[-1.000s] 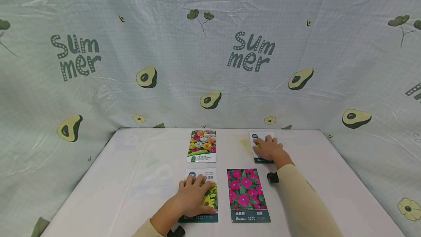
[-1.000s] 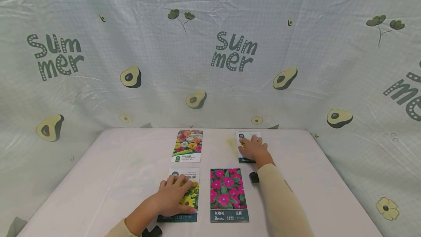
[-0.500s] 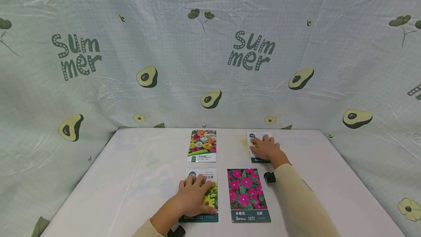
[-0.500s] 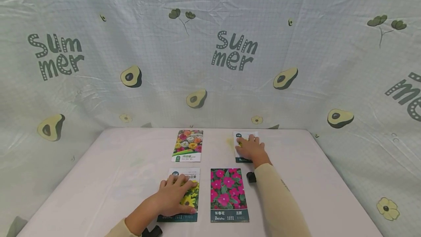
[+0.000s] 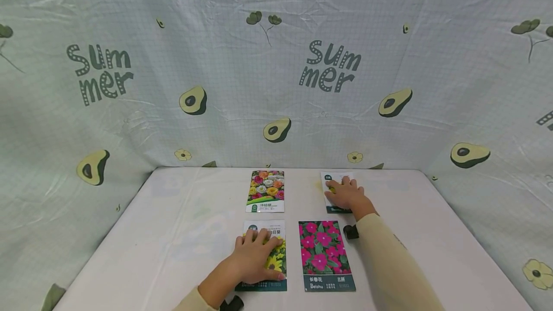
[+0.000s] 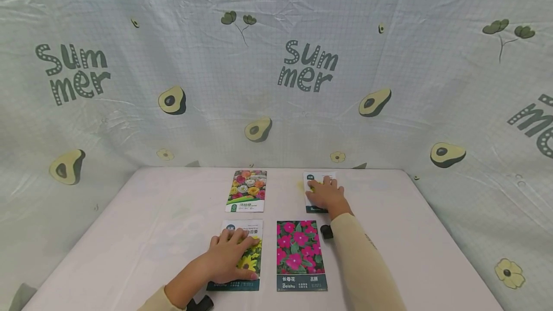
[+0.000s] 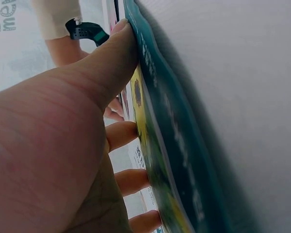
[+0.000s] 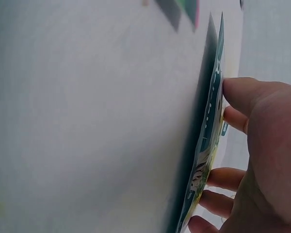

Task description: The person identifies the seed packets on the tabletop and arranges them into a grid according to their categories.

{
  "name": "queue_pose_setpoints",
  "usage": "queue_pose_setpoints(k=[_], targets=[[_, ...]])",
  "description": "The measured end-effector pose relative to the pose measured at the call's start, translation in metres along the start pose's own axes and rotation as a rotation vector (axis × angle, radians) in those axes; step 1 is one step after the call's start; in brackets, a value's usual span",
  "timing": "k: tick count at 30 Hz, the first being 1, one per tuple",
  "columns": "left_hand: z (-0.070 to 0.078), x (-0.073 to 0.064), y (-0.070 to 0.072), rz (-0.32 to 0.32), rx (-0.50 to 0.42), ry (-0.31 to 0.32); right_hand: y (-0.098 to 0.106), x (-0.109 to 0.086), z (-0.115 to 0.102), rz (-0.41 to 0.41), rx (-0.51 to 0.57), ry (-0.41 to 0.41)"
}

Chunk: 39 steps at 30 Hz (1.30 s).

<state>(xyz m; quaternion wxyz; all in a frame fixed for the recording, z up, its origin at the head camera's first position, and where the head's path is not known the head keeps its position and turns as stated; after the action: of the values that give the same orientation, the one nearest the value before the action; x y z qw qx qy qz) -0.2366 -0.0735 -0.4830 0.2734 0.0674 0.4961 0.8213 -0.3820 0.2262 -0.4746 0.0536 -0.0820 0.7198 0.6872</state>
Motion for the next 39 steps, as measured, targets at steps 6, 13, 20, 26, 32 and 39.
queue_pose_setpoints(k=[6,13,20,26,32,39], targets=[[0.0,0.0,0.001,-0.001,0.0,0.0,-0.002,0.002,-0.005,0.003,-0.009,-0.008],[0.0,0.0,0.001,-0.001,-0.002,0.0,-0.002,0.004,-0.008,0.003,-0.01,0.003],[0.0,0.0,0.001,0.0,-0.007,0.0,-0.003,0.005,-0.012,0.008,-0.004,0.028],[0.0,0.0,0.001,0.001,-0.004,-0.004,-0.002,0.004,-0.017,0.014,0.002,0.036],[0.0,-0.001,0.001,0.002,0.001,-0.001,-0.004,0.005,-0.022,0.019,0.001,0.033],[0.001,-0.001,0.001,0.001,-0.011,0.007,-0.001,0.002,-0.028,0.04,0.004,0.041]])
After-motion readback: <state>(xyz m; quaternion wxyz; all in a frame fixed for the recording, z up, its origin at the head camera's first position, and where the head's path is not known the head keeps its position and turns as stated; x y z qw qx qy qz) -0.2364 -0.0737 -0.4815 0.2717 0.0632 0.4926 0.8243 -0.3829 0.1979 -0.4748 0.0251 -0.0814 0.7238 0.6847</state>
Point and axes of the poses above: each hand's wrist, its own x-axis towards the middle knuckle, its own y-axis out of the back of the hand, z = x × y, the point moved 3 cm from there along x, towards the middle knuckle, and after that the axes turned 14 degrees about -x, right-handed, at the moved point
